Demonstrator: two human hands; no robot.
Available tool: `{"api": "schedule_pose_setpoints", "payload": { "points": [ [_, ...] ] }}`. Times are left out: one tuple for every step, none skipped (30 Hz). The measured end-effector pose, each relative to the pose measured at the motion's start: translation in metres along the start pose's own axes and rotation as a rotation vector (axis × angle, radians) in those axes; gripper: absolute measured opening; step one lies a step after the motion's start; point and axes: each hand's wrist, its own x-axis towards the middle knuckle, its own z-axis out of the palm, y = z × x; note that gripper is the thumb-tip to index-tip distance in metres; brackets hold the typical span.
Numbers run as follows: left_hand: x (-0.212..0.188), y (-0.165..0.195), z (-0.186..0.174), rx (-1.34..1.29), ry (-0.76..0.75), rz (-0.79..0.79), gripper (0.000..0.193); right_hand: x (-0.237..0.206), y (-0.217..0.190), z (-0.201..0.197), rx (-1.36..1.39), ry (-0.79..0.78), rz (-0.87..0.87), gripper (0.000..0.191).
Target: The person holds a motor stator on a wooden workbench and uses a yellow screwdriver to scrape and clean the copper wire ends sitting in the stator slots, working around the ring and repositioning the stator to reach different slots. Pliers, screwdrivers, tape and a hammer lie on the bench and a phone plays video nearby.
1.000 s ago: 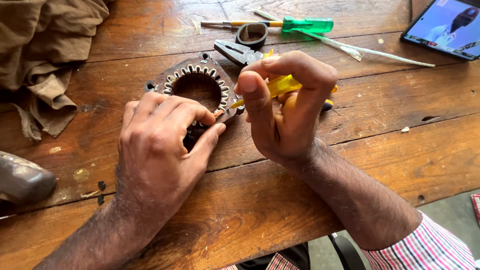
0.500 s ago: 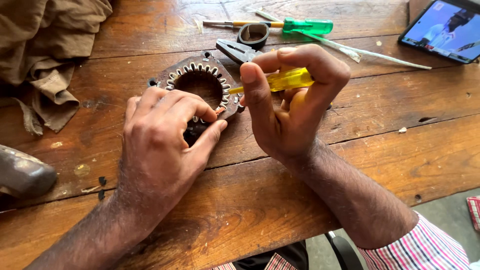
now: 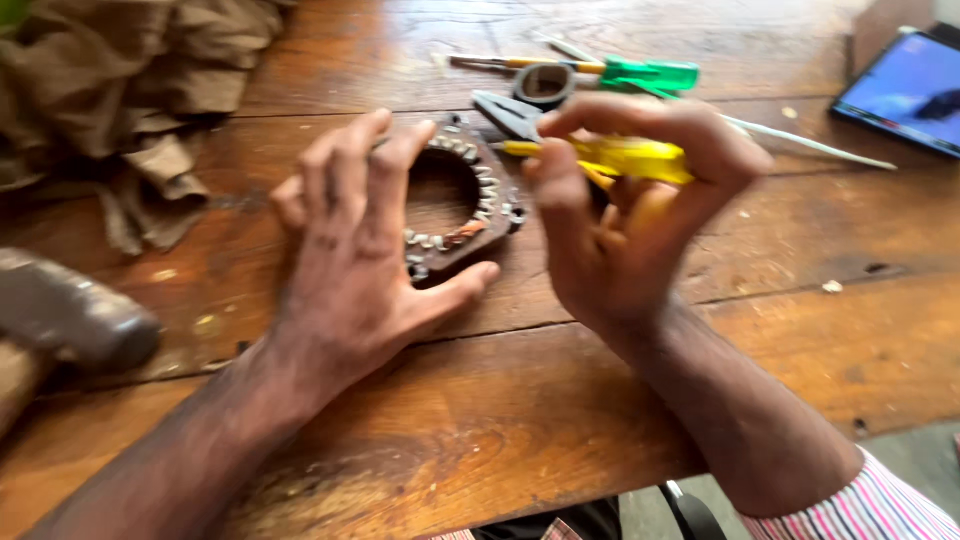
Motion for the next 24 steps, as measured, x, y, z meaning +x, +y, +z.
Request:
{"api": "schedule_pose_setpoints", "payload": {
  "points": [
    [0.001,-0.004,0.002,-0.007,-0.005,-0.006,0.118,0.001,-0.001,0.001,0.041,0.020,-0.012,0.037],
    [0.002,-0.006,0.004,-0.016,-0.011,-0.012,0.119,0.002,-0.004,0.001,0.056,0.008,-0.015,0.035],
    [0.002,-0.008,0.006,-0.029,-0.018,-0.018,0.119,0.003,-0.005,0.001,0.072,-0.003,-0.017,0.033],
    [0.000,-0.010,0.007,-0.030,-0.031,-0.023,0.118,0.002,-0.008,0.000,0.061,-0.046,-0.013,0.032],
    [-0.001,-0.011,0.008,-0.033,-0.043,-0.027,0.116,0.002,-0.009,0.001,0.056,-0.081,-0.014,0.031],
    [-0.002,-0.011,0.008,-0.037,-0.054,-0.031,0.115,0.002,-0.010,0.001,0.051,-0.116,-0.015,0.030],
    [-0.002,-0.012,0.008,-0.030,-0.049,-0.032,0.114,0.002,-0.009,0.003,0.052,-0.141,-0.019,0.030],
    [-0.003,-0.013,0.008,-0.025,-0.045,-0.031,0.113,0.002,-0.009,0.004,0.041,-0.152,-0.040,0.029],
    [-0.003,-0.014,0.008,-0.023,-0.042,-0.028,0.113,0.002,-0.008,0.006,0.031,-0.162,-0.061,0.029],
    [-0.003,-0.014,0.008,-0.019,-0.032,-0.020,0.112,0.003,-0.007,0.006,0.013,-0.158,-0.102,0.027],
    [-0.003,-0.015,0.008,-0.017,-0.022,-0.011,0.112,0.003,-0.007,0.007,-0.007,-0.154,-0.143,0.025],
    [-0.003,-0.015,0.009,-0.020,-0.012,-0.004,0.112,0.004,-0.008,0.007,-0.029,-0.154,-0.182,0.024],
    [-0.003,-0.016,0.009,-0.017,-0.005,-0.005,0.113,0.004,-0.009,0.006,-0.049,-0.153,-0.219,0.023],
    [-0.003,-0.016,0.010,-0.014,0.000,-0.003,0.114,0.004,-0.012,0.005,-0.072,-0.149,-0.256,0.021],
    [-0.003,-0.016,0.010,-0.014,0.005,0.002,0.114,0.004,-0.015,0.003,-0.097,-0.116,-0.247,0.021],
    [-0.003,-0.016,0.011,-0.019,0.002,-0.001,0.114,0.004,-0.017,0.002,-0.121,-0.081,-0.241,0.021],
    [-0.004,-0.016,0.010,-0.021,0.002,-0.005,0.114,0.004,-0.019,0.000,-0.143,-0.045,-0.239,0.021],
    [-0.004,-0.016,0.010,-0.025,0.002,-0.013,0.114,0.003,-0.020,0.000,-0.164,-0.014,-0.235,0.022],
    [-0.005,-0.016,0.010,-0.026,0.000,-0.011,0.114,0.003,-0.020,0.000,-0.182,0.017,-0.232,0.022],
    [-0.005,-0.016,0.009,-0.024,0.000,-0.010,0.113,0.003,-0.019,0.000,-0.171,-0.019,-0.208,0.022],
    [-0.005,-0.016,0.008,-0.020,-0.003,-0.010,0.113,0.002,-0.016,0.002,-0.160,-0.055,-0.183,0.023],
    [-0.006,-0.016,0.008,-0.019,-0.004,-0.020,0.113,0.003,-0.012,0.006,-0.179,-0.127,-0.189,0.022],
    [-0.005,-0.015,0.008,-0.022,-0.004,-0.025,0.114,0.002,-0.010,0.006,-0.137,-0.179,-0.204,0.021],
    [-0.003,-0.015,0.008,-0.023,0.000,-0.025,0.114,0.002,-0.008,0.006,-0.101,-0.162,-0.189,0.020]
  ]
}}
